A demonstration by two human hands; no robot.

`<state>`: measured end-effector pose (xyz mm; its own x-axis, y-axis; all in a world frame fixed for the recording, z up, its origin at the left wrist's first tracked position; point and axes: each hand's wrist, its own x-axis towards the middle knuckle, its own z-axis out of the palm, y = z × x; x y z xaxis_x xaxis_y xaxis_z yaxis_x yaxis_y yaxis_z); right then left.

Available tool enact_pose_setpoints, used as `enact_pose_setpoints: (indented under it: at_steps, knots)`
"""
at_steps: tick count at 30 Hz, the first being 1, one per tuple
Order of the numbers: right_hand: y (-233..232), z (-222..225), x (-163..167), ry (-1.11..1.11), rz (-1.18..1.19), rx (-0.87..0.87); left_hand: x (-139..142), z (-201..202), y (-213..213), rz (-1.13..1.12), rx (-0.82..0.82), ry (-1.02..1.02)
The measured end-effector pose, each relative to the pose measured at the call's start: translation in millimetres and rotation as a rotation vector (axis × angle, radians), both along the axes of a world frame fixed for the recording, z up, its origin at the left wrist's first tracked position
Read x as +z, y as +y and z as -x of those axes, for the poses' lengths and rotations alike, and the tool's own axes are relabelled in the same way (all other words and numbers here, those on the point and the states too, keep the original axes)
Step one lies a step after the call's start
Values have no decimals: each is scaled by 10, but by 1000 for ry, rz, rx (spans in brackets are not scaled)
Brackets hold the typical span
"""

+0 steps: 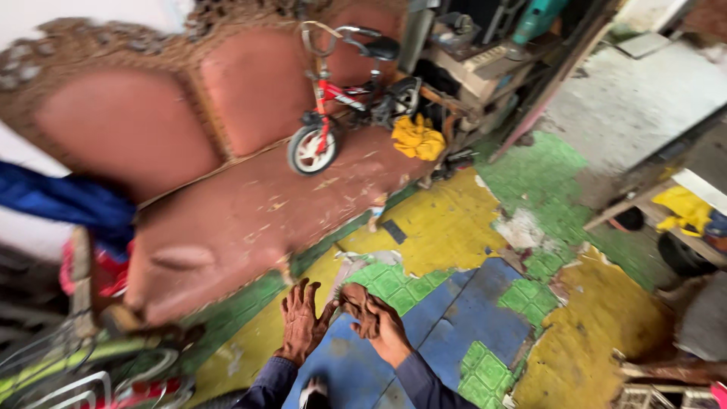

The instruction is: The person adjusts the handlebar of a small BMX bicycle resting on a sofa, then wipes the chain, crank and rear wheel area with a cloth. They then move the bicycle aside, reposition a smaller red children's bicycle, and work on its pedal and seat area while holding the handlebar.

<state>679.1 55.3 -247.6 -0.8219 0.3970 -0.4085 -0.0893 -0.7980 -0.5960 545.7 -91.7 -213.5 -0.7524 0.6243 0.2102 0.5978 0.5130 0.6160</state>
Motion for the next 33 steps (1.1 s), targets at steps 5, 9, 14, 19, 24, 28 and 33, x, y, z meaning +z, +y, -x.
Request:
enact_pose_setpoints:
  at_steps: [5, 9, 14, 19, 24, 28, 33]
  knots:
    - [708, 24, -27, -135, -21, -139, -70, 130, 822, -106, -91, -99]
    - [1364, 565, -59, -139, -205, -221, -191, 512, 1604, -72, -144, -591]
    - [2033, 1642, -11, -226, -605, -255, -110, 1294, 2723, -347, -197, -1014]
    - [2582, 2523, 49, -290, -478, -241, -14, 2142, 3292, -192, -116, -1328]
    - [3104, 3082, 60, -145, -435, -330, -14, 2868, 3751, -292, -277, -1219]
    - [3512, 3383, -32, -96, -359, -308, -11, 3225, 3989, -262, -269, -1227]
    - [4387, 3922, 134, -131, -497, -415, 224, 3608, 4234, -297, -230, -1128]
